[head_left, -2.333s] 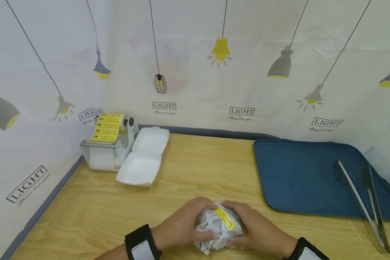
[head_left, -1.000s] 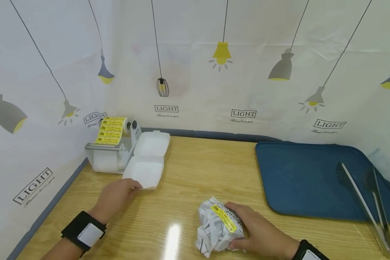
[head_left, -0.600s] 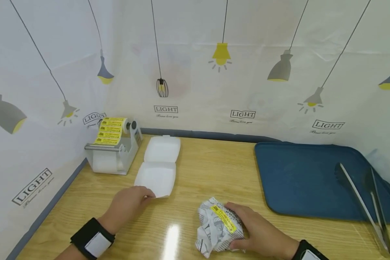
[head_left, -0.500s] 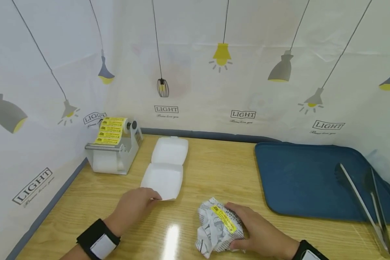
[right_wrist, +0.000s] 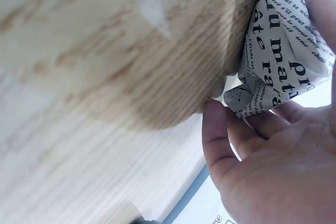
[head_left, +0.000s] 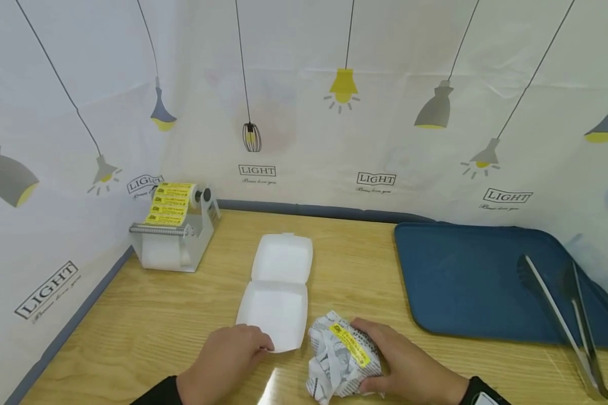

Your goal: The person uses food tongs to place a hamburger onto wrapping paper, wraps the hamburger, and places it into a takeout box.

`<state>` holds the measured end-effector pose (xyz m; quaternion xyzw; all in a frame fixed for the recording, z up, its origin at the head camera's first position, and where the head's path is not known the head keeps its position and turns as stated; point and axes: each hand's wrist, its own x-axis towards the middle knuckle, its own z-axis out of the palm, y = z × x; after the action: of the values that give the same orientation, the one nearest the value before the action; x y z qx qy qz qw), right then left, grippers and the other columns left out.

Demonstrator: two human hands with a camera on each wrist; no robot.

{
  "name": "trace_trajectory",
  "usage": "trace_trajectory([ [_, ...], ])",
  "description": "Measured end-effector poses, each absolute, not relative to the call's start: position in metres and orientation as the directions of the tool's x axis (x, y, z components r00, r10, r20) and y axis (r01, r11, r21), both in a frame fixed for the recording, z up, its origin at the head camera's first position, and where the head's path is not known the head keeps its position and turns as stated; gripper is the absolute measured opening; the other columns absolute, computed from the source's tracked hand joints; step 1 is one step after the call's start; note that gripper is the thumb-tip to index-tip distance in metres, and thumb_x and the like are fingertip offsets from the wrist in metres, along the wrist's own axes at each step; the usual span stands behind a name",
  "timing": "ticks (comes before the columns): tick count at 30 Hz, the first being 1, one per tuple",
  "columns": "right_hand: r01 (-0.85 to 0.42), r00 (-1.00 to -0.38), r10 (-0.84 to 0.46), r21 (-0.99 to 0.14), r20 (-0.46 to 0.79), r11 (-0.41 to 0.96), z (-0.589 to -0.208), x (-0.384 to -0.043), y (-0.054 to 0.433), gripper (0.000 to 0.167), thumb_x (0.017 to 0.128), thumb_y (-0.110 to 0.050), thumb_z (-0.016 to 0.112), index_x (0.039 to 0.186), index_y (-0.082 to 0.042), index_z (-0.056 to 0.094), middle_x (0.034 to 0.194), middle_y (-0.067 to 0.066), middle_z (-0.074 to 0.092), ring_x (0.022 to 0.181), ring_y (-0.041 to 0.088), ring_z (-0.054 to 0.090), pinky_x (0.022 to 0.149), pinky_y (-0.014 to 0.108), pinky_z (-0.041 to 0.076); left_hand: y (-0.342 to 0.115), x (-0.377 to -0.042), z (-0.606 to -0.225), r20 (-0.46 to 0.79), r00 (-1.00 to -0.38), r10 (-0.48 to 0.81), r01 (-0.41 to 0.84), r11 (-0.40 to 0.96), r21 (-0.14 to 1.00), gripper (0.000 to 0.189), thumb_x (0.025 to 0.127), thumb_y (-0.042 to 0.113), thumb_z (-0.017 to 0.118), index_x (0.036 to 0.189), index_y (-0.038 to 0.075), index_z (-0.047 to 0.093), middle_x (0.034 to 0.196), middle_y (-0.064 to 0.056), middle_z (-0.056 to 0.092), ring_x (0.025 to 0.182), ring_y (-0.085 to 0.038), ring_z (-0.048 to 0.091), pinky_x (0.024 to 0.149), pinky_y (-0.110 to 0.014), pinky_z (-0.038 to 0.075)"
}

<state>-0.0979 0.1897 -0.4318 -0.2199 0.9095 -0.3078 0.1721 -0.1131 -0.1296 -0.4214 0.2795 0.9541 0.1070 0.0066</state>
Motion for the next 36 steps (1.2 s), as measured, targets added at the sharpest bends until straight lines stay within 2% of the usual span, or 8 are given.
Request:
trace_trajectory([
  [6,-0.316,-0.845,-0.511,-0.625,-0.156,0.714,-0.433,-0.097,0.19,0.097,0.07,-0.062,0.066,0.147,-0.024,0.022,0.146,-0.005,0.033,0.132,0.018,0.037,0.105,0.042,0.038,-0.13,-0.099,-0.416,-0.069,-0.821,0.567,0.526,0.797,0.295,0.014,0.076,0.032,0.073,0.09,0.03,0.07,0.087,0.016,0.065,0.076,0.001,0.057,0.053,-0.019,0.042],
  [11,-0.346,-0.841,-0.523,-0.603,-0.14,0.719,-0.432,-0.099,0.19,0.097,0.07,-0.063,0.065,0.147,-0.022,0.022,0.147,-0.004,0.033,0.133,0.019,0.036,0.105,0.045,0.037,-0.127,-0.098,-0.394,-0.083,-0.858,0.506,0.467,0.837,0.285,0.073,0.064,0.072,0.065,0.12,0.025,0.058,0.11,0.006,0.056,0.089,-0.009,0.054,0.055,-0.026,0.043],
  [15,-0.358,-0.841,-0.525,-0.594,-0.131,0.721,-0.431,-0.1,0.19,0.097,0.07,-0.063,0.065,0.147,-0.022,0.022,0.147,-0.003,0.033,0.133,0.019,0.037,0.105,0.046,0.037,-0.107,-0.103,-0.381,0.023,-0.82,0.572,0.55,0.777,0.307,0.109,0.056,0.086,0.051,0.142,0.023,0.034,0.14,-0.001,0.041,0.117,-0.017,0.049,0.083,-0.038,0.051],
  [17,-0.356,-0.845,-0.52,-0.596,-0.123,0.72,-0.432,-0.1,0.19,0.097,0.07,-0.062,0.066,0.147,-0.022,0.023,0.146,-0.003,0.034,0.132,0.018,0.038,0.104,0.045,0.038,-0.09,-0.11,-0.382,0.032,-0.751,0.659,0.638,0.712,0.293,0.118,0.055,0.087,0.048,0.148,0.018,0.022,0.151,-0.005,0.028,0.133,-0.021,0.037,0.103,-0.043,0.04],
  [20,-0.347,-0.844,-0.523,-0.62,-0.121,0.704,-0.435,-0.098,0.191,0.096,0.071,-0.061,0.067,0.146,-0.023,0.023,0.145,-0.006,0.034,0.131,0.017,0.039,0.104,0.041,0.04,-0.069,-0.118,-0.392,-0.028,-0.65,0.759,0.731,0.636,0.247,0.123,0.057,0.086,0.048,0.149,0.012,0.015,0.155,-0.007,0.018,0.141,-0.021,0.024,0.111,-0.042,0.031],
  [23,-0.341,-0.839,-0.53,-0.636,-0.127,0.692,-0.437,-0.097,0.191,0.094,0.072,-0.06,0.066,0.146,-0.022,0.023,0.144,-0.006,0.035,0.129,0.017,0.04,0.103,0.036,0.041,-0.056,-0.122,-0.402,-0.097,-0.604,0.791,0.763,0.609,0.22,0.118,0.062,0.081,0.053,0.148,0.008,0.019,0.153,-0.01,0.023,0.141,-0.02,0.025,0.112,-0.04,0.031],
  [27,-0.348,-0.837,-0.533,-0.629,-0.125,0.695,-0.437,-0.096,0.192,0.094,0.072,-0.061,0.065,0.146,-0.021,0.023,0.143,-0.007,0.037,0.127,0.017,0.041,0.101,0.033,0.042,-0.048,-0.123,-0.409,-0.137,-0.615,0.777,0.742,0.629,0.233,0.113,0.063,0.073,0.064,0.146,0.007,0.025,0.15,-0.01,0.032,0.138,-0.02,0.032,0.11,-0.038,0.033],
  [36,-0.406,-0.818,-0.568,-0.612,-0.086,0.678,-0.436,-0.096,0.2,0.1,0.066,-0.061,0.071,0.146,-0.024,0.023,0.139,-0.012,0.039,0.124,0.013,0.043,0.1,0.03,0.042,-0.039,-0.124,-0.417,-0.146,-0.625,0.767,0.738,0.642,0.208,0.111,0.062,0.069,0.066,0.145,0.007,0.026,0.143,-0.006,0.041,0.133,-0.018,0.038,0.113,-0.042,0.028],
])
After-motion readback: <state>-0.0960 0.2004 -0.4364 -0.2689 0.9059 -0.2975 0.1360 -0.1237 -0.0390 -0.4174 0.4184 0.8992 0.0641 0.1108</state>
